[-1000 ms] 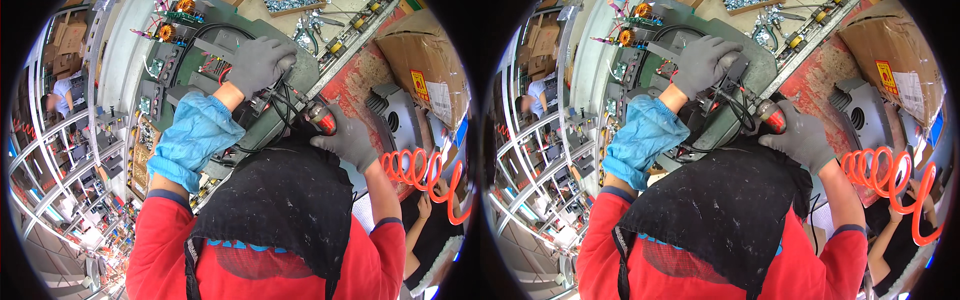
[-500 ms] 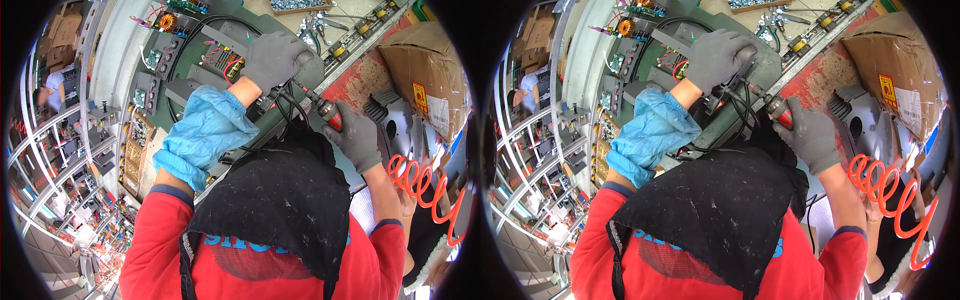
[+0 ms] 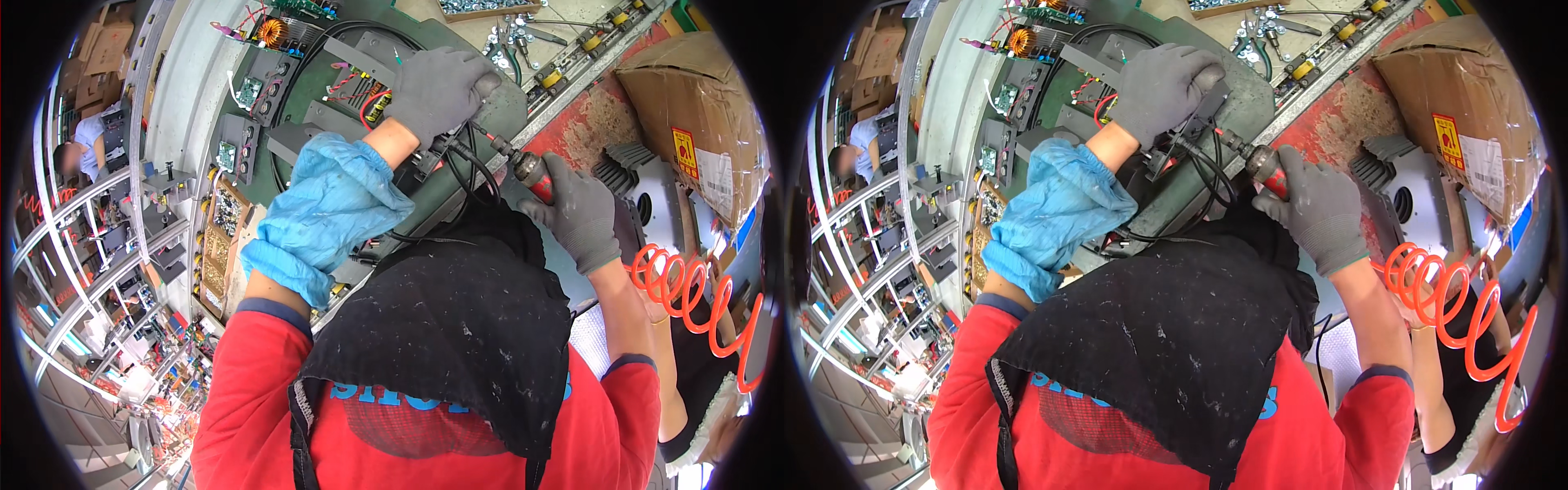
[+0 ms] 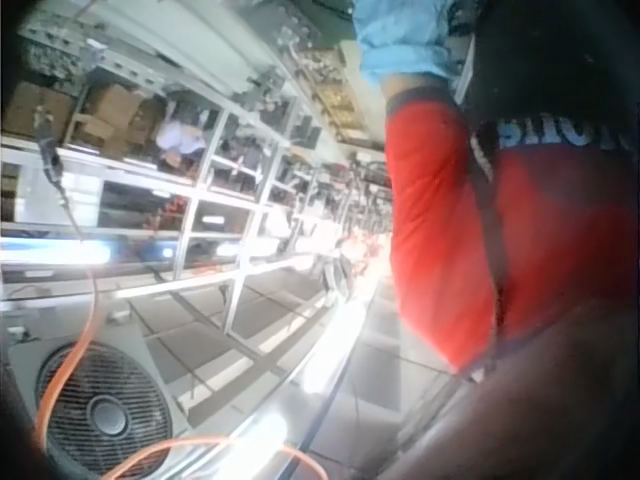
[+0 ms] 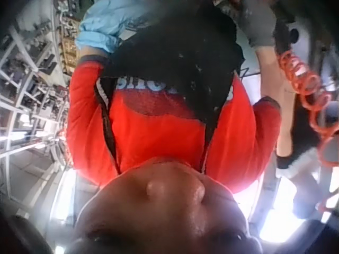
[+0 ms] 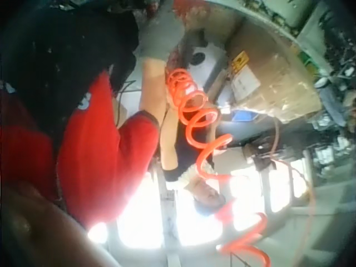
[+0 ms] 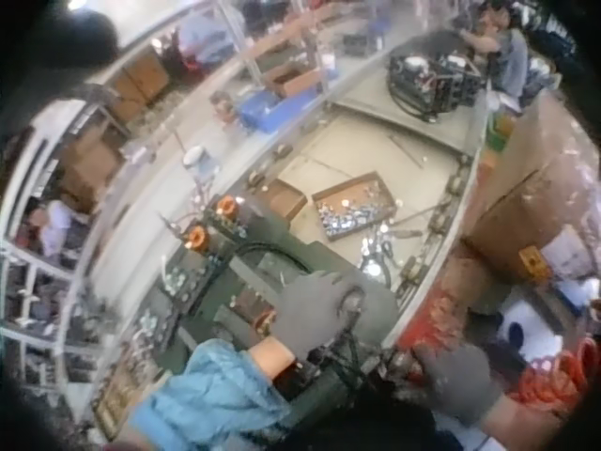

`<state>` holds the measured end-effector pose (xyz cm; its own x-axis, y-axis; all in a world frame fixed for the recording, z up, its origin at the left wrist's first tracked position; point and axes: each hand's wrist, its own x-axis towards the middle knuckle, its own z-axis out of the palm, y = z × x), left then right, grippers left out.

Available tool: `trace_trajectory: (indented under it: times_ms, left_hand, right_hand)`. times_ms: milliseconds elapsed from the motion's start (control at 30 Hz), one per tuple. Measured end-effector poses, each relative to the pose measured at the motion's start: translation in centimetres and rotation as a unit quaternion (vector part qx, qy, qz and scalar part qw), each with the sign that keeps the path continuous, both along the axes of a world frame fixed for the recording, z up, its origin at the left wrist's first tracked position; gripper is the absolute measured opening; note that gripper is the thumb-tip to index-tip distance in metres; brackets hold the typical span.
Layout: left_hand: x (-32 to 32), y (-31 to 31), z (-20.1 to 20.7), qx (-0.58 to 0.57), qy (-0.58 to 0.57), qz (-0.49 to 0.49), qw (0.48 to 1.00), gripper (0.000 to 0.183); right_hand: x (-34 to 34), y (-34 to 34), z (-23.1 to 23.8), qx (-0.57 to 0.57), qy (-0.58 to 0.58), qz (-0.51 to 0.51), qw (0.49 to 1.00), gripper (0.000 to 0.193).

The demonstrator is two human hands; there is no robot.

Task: The person assembles an electronic device by using a pneumatic screwdriver to fasten screws into a metal casing. They handle circuit boards, wires, and metal plates, securing components inside the housing on a workbench.

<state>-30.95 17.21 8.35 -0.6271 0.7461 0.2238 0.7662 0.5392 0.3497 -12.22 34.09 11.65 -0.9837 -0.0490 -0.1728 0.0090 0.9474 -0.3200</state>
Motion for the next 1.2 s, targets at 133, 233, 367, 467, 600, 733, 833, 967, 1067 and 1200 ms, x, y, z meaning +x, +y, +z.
trace_trajectory:
  times_ms: [133,233,367,467,600,733,833,967,1067,1200]
  left_hand:
    - [-0.1,-0.9,0.3,-0.047,-0.013,-0.002,0.999,0.019]
    - [0.0,-2.1,0.4,-0.076,-0.027,0.008,0.997,0.021]
    - [-0.9,-4.3,0.9,0.143,-0.098,0.068,0.982,0.026]
    - [-1.2,-9.0,3.2,0.23,-0.125,0.301,0.917,0.024]
    - [2.3,-18.6,4.5,0.138,-0.157,0.459,0.864,0.042]
    - [6.6,-21.3,3.6,0.013,-0.218,0.502,0.837,0.048]
    - [7.1,-19.6,4.2,-0.017,-0.26,0.527,0.809,0.051]
    - [5.6,-18.7,4.2,-0.062,-0.251,0.545,0.797,0.047]
    - [5.1,-19.4,3.4,-0.035,-0.234,0.573,0.784,0.043]
    - [6.8,-21.2,2.2,0.057,-0.227,0.622,0.747,0.052]
  right_hand:
    - [2.1,0.5,-0.3,-0.111,-0.041,-0.069,0.991,0.059]
    - [3.3,0.4,-2.6,-0.136,-0.105,-0.183,0.968,0.061]
    - [1.2,-0.4,-6.9,-0.098,-0.123,-0.307,0.939,0.059]
    - [-1.1,-0.3,-9.9,-0.042,-0.103,-0.34,0.934,0.061]
    - [-3.0,0.7,-12.6,0.05,-0.025,-0.345,0.937,0.058]
    - [-3.9,0.9,-12.5,0.141,0.006,-0.354,0.925,0.065]
    - [-5.5,-0.8,-10.2,0.133,0.072,-0.3,0.942,0.067]
    - [-9.4,-3.2,-8.5,-0.057,0.169,-0.109,0.978,0.056]
    - [-12.0,-2.2,-9.9,-0.256,0.078,-0.049,0.962,0.05]
    - [-11.8,-1.4,-10.0,-0.341,-0.006,-0.023,0.94,0.038]
